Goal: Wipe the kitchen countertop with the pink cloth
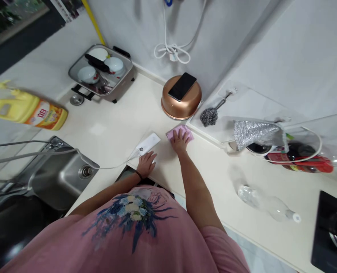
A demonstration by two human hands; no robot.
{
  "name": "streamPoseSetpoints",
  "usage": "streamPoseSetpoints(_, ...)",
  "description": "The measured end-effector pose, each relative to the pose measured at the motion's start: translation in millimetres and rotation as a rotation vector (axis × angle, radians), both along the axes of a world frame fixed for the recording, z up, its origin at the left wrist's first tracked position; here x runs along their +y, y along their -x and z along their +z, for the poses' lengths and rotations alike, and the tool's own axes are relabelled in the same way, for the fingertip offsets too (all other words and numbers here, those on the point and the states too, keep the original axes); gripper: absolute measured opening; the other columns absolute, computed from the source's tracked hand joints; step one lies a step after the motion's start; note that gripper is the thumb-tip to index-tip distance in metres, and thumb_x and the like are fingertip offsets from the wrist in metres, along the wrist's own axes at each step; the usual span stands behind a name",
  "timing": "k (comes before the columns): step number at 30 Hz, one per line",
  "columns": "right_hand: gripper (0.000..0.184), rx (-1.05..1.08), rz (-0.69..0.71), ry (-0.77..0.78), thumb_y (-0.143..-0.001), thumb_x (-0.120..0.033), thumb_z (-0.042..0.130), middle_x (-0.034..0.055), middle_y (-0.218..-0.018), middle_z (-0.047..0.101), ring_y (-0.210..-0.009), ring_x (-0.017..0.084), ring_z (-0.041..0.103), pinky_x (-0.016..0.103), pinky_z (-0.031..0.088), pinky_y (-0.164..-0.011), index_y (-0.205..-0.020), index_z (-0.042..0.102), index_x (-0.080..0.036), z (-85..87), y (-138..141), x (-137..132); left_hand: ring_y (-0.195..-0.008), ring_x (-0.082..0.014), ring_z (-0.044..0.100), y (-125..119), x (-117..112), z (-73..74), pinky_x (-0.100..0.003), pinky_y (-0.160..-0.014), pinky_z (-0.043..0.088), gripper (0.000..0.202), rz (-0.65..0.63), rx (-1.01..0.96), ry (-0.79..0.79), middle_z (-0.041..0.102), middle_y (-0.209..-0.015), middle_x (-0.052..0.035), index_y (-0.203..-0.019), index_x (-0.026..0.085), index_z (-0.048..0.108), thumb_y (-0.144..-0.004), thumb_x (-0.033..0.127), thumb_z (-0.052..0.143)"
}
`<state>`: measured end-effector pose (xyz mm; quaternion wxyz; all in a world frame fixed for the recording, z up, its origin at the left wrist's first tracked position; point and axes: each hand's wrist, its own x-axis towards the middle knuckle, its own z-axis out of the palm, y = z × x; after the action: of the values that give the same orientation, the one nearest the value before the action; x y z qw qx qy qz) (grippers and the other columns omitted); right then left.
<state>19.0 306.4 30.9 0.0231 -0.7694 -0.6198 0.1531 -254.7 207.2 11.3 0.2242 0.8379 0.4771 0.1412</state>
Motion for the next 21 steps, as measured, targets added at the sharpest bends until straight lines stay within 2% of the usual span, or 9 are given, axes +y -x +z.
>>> streamPoseSetpoints(1, 0.066, -0.003, 0.036, -0.014, -0.107, -0.041, 0.037, 0.0095, -0.182, 0.018, -0.166, 0.045, 0.002, 0.080, 0.013, -0.125, -0.171, 0.029, -0.028, 0.3, 10.6, -2.7, -0.150, -0.0341, 0.044, 0.9, -0.1, -1.1, -0.054, -0.121, 0.033, 0.058, 0.001, -0.011, -0.003, 0.048, -0.166, -0.0166, -0.163, 0.021, 0.049, -0.108, 0.039, 0.043)
streamPoseSetpoints(3, 0.066, 0.016, 0.159, -0.047, -0.107, -0.039, 0.039, 0.0102, -0.182, 0.019, -0.166, 0.044, 0.003, 0.076, 0.013, -0.127, -0.171, 0.031, -0.025, -0.1, 37.4, -25.7, -0.153, -0.0343, 0.041, 2.4, 0.1, -3.0, -0.054, -0.124, 0.032, 0.060, -0.010, -0.033, -0.009, 0.044, -0.168, -0.0189, -0.163, 0.016, 0.047, -0.109, 0.040, 0.041)
streamPoseSetpoints(7, 0.064, 0.112, 0.427, -0.070, -0.105, -0.036, 0.046, 0.0105, -0.179, 0.028, -0.167, 0.039, 0.009, 0.070, 0.014, -0.131, -0.168, 0.039, -0.025, -5.6, 82.9, -110.5, -0.155, -0.0365, 0.039, 3.9, 1.3, -5.3, -0.054, -0.126, 0.032, 0.064, -0.059, -0.077, -0.003, 0.041, -0.169, -0.0238, -0.161, 0.008, 0.047, -0.108, 0.043, 0.042)
streamPoseSetpoints(9, 0.065, 0.157, 0.525, -0.058, -0.103, -0.034, 0.051, 0.0091, -0.177, 0.035, -0.167, 0.037, 0.013, 0.067, 0.015, -0.132, -0.167, 0.041, -0.028, -9.3, 85.9, -153.6, -0.155, -0.0384, 0.040, 4.2, 1.8, -5.6, -0.055, -0.126, 0.032, 0.065, -0.073, -0.083, 0.001, 0.041, -0.169, -0.0243, -0.161, 0.007, 0.048, -0.108, 0.045, 0.043)
streamPoseSetpoints(11, 0.065, 0.169, 0.552, -0.042, -0.100, -0.034, 0.055, 0.0081, -0.175, 0.039, -0.166, 0.036, 0.019, 0.067, 0.017, -0.131, -0.165, 0.044, -0.031, -12.3, 71.3, -190.7, -0.155, -0.0398, 0.040, 4.9, 2.2, -5.7, -0.056, -0.125, 0.033, 0.065, -0.084, -0.083, 0.002, 0.040, -0.169, -0.0247, -0.160, 0.006, 0.048, -0.108, 0.046, 0.042)
streamPoseSetpoints(13, 0.063, 0.129, 0.443, -0.026, -0.100, -0.036, 0.054, 0.0088, -0.173, 0.042, -0.165, 0.037, 0.022, 0.068, 0.020, -0.130, -0.163, 0.048, -0.033, -13.9, 41.1, -222.7, -0.155, -0.0397, 0.039, 6.1, 2.6, -5.8, -0.056, -0.125, 0.033, 0.065, -0.091, -0.085, 0.006, 0.040, -0.169, -0.0240, -0.161, 0.007, 0.047, -0.108, 0.046, 0.041)
streamPoseSetpoints(17, 0.061, -0.042, -0.077, -0.030, -0.104, -0.044, 0.039, 0.0149, -0.172, 0.041, -0.163, 0.042, 0.025, 0.073, 0.028, -0.123, -0.161, 0.050, -0.026, -12.9, -43.7, -277.1, -0.157, -0.0369, 0.037, 8.5, 3.5, -6.4, -0.057, -0.126, 0.032, 0.064, -0.104, -0.084, 0.025, 0.040, -0.171, -0.0199, -0.165, 0.014, 0.043, -0.107, 0.042, 0.043)
streamPoseSetpoints(19, 0.063, -0.112, -0.328, -0.093, -0.104, -0.049, 0.037, 0.0182, -0.169, 0.044, -0.159, 0.043, 0.031, 0.071, 0.033, -0.121, -0.160, 0.052, -0.023, -11.5, -83.0, -294.7, -0.158, -0.0365, 0.036, 8.8, 3.8, -6.9, -0.057, -0.126, 0.031, 0.064, -0.112, -0.078, 0.032, 0.039, -0.171, -0.0199, -0.165, 0.015, 0.042, -0.107, 0.041, 0.044)
streamPoseSetpoints(21, 0.065, -0.159, -0.522, -0.189, -0.102, -0.054, 0.040, 0.0212, -0.163, 0.050, -0.152, 0.044, 0.041, 0.069, 0.038, -0.118, -0.154, 0.058, -0.020, -10.9, -109.4, -298.7, -0.158, -0.0369, 0.035, 8.8, 3.9, -7.5, -0.057, -0.125, 0.031, 0.065, -0.114, -0.072, 0.035, 0.039, -0.171, -0.0201, -0.166, 0.014, 0.042, -0.106, 0.041, 0.044)
